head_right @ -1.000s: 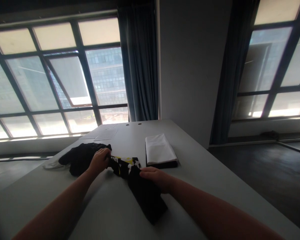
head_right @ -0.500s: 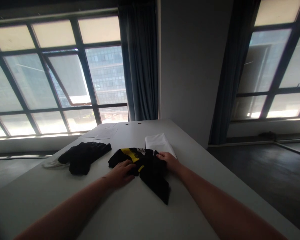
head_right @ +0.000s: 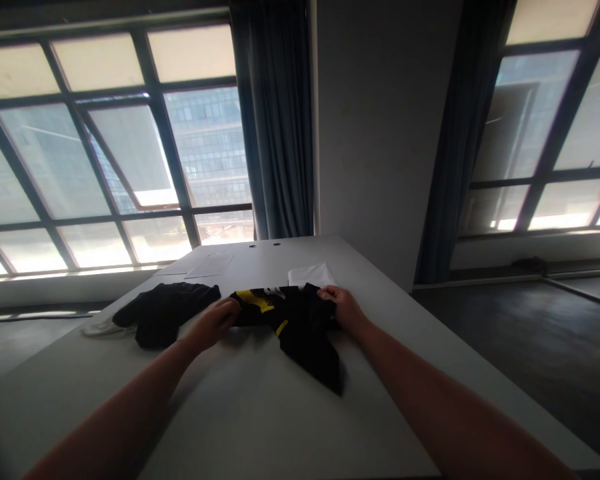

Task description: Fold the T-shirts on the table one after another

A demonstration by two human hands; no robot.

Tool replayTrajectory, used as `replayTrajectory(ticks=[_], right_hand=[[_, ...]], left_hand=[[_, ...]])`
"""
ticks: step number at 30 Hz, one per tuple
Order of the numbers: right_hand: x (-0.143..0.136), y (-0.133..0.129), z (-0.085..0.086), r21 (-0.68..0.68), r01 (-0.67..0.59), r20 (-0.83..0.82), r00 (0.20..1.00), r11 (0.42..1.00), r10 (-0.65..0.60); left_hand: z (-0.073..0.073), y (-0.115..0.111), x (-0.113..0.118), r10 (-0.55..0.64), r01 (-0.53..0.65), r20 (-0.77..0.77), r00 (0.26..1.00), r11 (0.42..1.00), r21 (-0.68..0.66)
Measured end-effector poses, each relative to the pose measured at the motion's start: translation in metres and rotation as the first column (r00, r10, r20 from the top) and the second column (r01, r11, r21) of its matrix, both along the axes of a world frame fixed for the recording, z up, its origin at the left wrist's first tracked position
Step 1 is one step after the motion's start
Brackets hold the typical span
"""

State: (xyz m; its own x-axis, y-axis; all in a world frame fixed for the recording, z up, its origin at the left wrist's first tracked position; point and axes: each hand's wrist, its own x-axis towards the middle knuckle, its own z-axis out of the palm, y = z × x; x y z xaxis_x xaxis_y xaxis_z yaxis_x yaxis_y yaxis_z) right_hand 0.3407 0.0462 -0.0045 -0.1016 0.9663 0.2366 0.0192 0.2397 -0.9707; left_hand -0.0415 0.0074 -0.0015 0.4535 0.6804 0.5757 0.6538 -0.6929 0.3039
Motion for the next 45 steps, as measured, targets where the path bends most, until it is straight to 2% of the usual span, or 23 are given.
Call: replayTrajectory(ticks=[4,7,9,11,12,14,16,17,18,20,23,25,27,30,34,38,41,43,45], right_hand=[[0.022,0.018,-0.006,-0.046,0.099,-0.062,0.993,0.994,-0.102],[0.033,0.027,-0.009,0.012,0.231,0.062,0.971,0.973,-0.231],[0.037,0.026,-0.006,0.16,0.347,0.173,0.912,0.924,-0.372],[0.035,0.017,0.001,0.421,0.377,0.239,0.831,0.825,-0.502],[0.031,0.009,0.006,0.563,0.321,0.259,0.807,0.762,-0.531],[0.017,-0.01,0.013,0.776,0.089,0.32,0.798,0.624,-0.511],[-0.004,-0.032,0.016,0.837,-0.163,0.429,0.788,0.522,-0.441],[-0.015,-0.041,0.014,0.823,-0.261,0.494,0.767,0.505,-0.409],[-0.026,-0.049,0.011,0.787,-0.35,0.567,0.735,0.508,-0.372],[-0.044,-0.059,-0.001,0.659,-0.502,0.721,0.634,0.561,-0.28],[-0.06,-0.061,-0.019,0.449,-0.58,0.869,0.461,0.68,-0.18],[-0.063,-0.059,-0.025,0.411,-0.517,0.89,0.405,0.751,-0.208],[-0.062,-0.056,-0.025,0.434,-0.42,0.88,0.387,0.797,-0.275],[-0.056,-0.052,-0.018,0.448,-0.325,0.875,0.35,0.833,-0.335],[-0.048,-0.047,-0.012,0.426,-0.289,0.895,0.275,0.858,-0.352],[-0.043,-0.042,-0.009,0.403,-0.33,0.908,0.262,0.854,-0.327],[-0.041,-0.046,-0.005,0.413,-0.412,0.903,0.304,0.812,-0.304],[-0.043,-0.054,-0.001,0.452,-0.519,0.887,0.345,0.726,-0.306],[-0.049,-0.066,0.0,0.482,-0.649,0.875,0.389,0.589,-0.288]], left_hand=[[0.005,0.012,-0.026,0.06,-0.039,0.36,0.931,0.997,-0.064],[0.001,0.021,-0.043,0.122,-0.068,0.548,0.828,0.991,-0.118],[-0.003,0.026,-0.051,0.166,-0.107,0.623,0.764,0.986,-0.131],[-0.008,0.029,-0.057,0.233,-0.191,0.615,0.753,0.972,-0.135],[-0.01,0.03,-0.06,0.269,-0.236,0.586,0.764,0.962,-0.134],[-0.013,0.029,-0.061,0.311,-0.29,0.517,0.798,0.949,-0.124],[-0.014,0.027,-0.059,0.308,-0.299,0.444,0.841,0.95,-0.094],[-0.013,0.024,-0.056,0.3,-0.298,0.398,0.867,0.952,-0.068],[-0.012,0.021,-0.052,0.292,-0.296,0.338,0.895,0.954,-0.039],[-0.01,0.015,-0.039,0.265,-0.271,0.175,0.948,0.963,0.009],[-0.014,0.006,-0.011,0.143,-0.147,-0.112,0.983,0.989,-0.029],[-0.022,0.002,0.006,0.078,-0.113,-0.271,0.959,0.987,-0.117],[-0.03,0.001,0.02,0.113,-0.184,-0.364,0.925,0.969,-0.167],[-0.038,0.003,0.028,0.193,-0.269,-0.37,0.909,0.949,-0.165],[-0.037,0.006,0.023,0.139,-0.208,-0.352,0.926,0.964,-0.166],[-0.032,0.007,0.016,0.108,-0.15,-0.35,0.93,0.984,-0.093],[-0.024,0.003,0.015,0.097,-0.122,-0.357,0.929,0.991,-0.048],[-0.015,-0.005,0.019,0.059,-0.074,-0.341,0.938,0.997,-0.03],[-0.005,-0.015,0.026,-0.015,0.007,-0.302,0.953,1.0,-0.028]])
